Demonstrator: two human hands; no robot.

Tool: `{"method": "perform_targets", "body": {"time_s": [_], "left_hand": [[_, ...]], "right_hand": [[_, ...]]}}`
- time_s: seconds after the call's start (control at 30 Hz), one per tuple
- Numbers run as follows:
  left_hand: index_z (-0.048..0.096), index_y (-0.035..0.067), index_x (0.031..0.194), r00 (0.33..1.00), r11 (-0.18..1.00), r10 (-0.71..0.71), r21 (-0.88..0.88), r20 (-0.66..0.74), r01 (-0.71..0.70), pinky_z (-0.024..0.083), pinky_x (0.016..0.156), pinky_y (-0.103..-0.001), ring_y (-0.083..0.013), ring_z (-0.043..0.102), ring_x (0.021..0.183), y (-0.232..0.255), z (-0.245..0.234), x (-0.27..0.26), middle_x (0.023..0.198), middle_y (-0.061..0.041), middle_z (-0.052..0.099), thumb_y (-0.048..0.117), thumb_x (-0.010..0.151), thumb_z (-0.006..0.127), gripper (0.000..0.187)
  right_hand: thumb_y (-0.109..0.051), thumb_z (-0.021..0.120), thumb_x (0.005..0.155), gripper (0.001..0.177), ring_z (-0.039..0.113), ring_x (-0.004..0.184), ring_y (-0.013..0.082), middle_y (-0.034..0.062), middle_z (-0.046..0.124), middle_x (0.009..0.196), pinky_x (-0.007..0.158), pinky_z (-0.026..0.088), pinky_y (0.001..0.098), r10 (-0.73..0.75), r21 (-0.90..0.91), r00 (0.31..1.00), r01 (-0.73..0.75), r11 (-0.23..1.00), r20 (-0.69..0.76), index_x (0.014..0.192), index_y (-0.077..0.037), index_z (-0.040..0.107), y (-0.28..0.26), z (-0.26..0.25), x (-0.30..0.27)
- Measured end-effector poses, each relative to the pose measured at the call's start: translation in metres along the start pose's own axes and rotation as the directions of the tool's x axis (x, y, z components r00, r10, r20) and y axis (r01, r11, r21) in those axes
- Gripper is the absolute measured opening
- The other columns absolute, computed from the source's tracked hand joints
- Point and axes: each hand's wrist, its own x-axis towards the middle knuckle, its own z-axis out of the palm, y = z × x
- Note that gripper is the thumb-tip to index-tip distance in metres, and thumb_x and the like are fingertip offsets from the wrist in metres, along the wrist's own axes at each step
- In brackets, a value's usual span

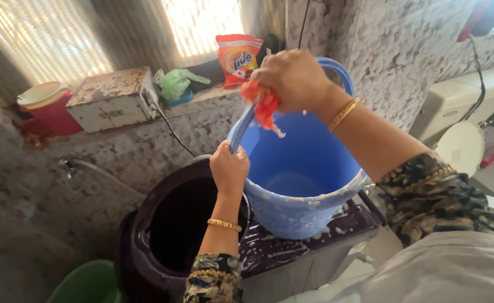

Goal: The person cleans a blue plastic bucket by hand using a red cloth, scrubbing both the interior and exterior surfaces over a dark container in a bathroom.

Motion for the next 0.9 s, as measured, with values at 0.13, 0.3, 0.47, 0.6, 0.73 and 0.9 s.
{"method": "perform_targets", "body": {"time_s": [0.13, 0.3, 0.47, 0.6, 0.73, 0.9], "left_hand": [[0.067, 0.000, 0.086, 0.997, 0.997, -0.079, 0.013, -0.005, 0.079, 0.054, 0.072, -0.046, -0.0422, 0.068, 0.079, 0.002, -0.001, -0.001, 0.081, -0.021, 0.070, 0.013, 0.086, 0.066, 0.013], [0.065, 0.000, 0.081, 0.999, 1.000, -0.002, 0.030, -0.044, 0.003, 0.054, 0.070, -0.047, -0.0423, 0.068, 0.077, -0.002, 0.002, 0.000, 0.079, -0.020, 0.069, 0.013, 0.085, 0.067, 0.013], [0.063, 0.001, 0.077, 0.997, 0.998, 0.017, 0.058, -0.069, -0.013, 0.054, 0.069, -0.046, -0.0408, 0.068, 0.074, -0.005, 0.004, -0.003, 0.077, -0.019, 0.068, 0.012, 0.087, 0.065, 0.015], [0.062, 0.000, 0.077, 0.997, 1.000, 0.013, 0.018, -0.082, -0.012, 0.055, 0.066, -0.046, -0.0409, 0.067, 0.071, -0.006, 0.004, -0.006, 0.073, -0.020, 0.066, 0.011, 0.088, 0.065, 0.015], [0.062, 0.000, 0.077, 0.982, 0.992, 0.121, 0.051, -0.143, -0.115, 0.054, 0.065, -0.047, -0.0428, 0.067, 0.069, -0.007, 0.004, -0.005, 0.071, -0.021, 0.066, 0.010, 0.084, 0.067, 0.012], [0.062, -0.001, 0.079, 0.993, 0.994, 0.052, 0.102, -0.106, -0.041, 0.054, 0.067, -0.049, -0.0443, 0.067, 0.073, -0.010, 0.008, -0.005, 0.074, -0.022, 0.067, 0.011, 0.085, 0.068, 0.015]], "right_hand": [[-0.032, 0.088, 0.068, 0.040, 0.068, 0.087, 0.0297, 0.0047, 0.070, 0.094, 0.072, 0.055, 0.0416, 0.067, 0.180, 0.967, -0.022, 0.983, -0.248, 0.102, -0.017, 0.074, 0.031, 0.018, -0.018], [-0.024, 0.092, 0.079, 0.036, 0.070, 0.096, 0.0290, 0.0044, 0.072, 0.100, 0.083, 0.058, 0.0396, 0.169, 0.245, 0.921, -0.084, 0.966, -0.350, 0.109, -0.017, 0.073, 0.047, 0.042, -0.033], [-0.024, 0.098, 0.062, 0.056, 0.073, 0.092, 0.0280, 0.0094, 0.074, 0.103, 0.080, 0.058, 0.0378, 0.525, 0.519, 0.832, -0.374, 0.768, -0.178, 0.109, -0.008, 0.071, 0.053, 0.043, -0.051], [-0.019, 0.088, 0.069, 0.050, 0.073, 0.096, 0.0174, 0.0018, 0.077, 0.110, 0.078, 0.058, 0.0316, 0.779, 0.657, 0.625, -0.610, 0.444, 0.054, 0.114, -0.009, 0.068, 0.068, 0.056, -0.075], [-0.015, 0.087, 0.080, 0.039, 0.075, 0.098, 0.0182, 0.0070, 0.077, 0.108, 0.084, 0.058, 0.0336, 0.829, 0.554, 0.559, -0.688, 0.469, -0.008, 0.116, -0.007, 0.072, 0.085, 0.082, -0.117], [-0.010, 0.061, 0.081, 0.037, 0.075, 0.087, 0.0209, 0.0096, 0.075, 0.100, 0.074, 0.061, 0.0350, 0.818, 0.785, 0.400, -0.612, -0.098, 0.414, 0.117, -0.011, 0.068, 0.090, 0.112, -0.172]]}}
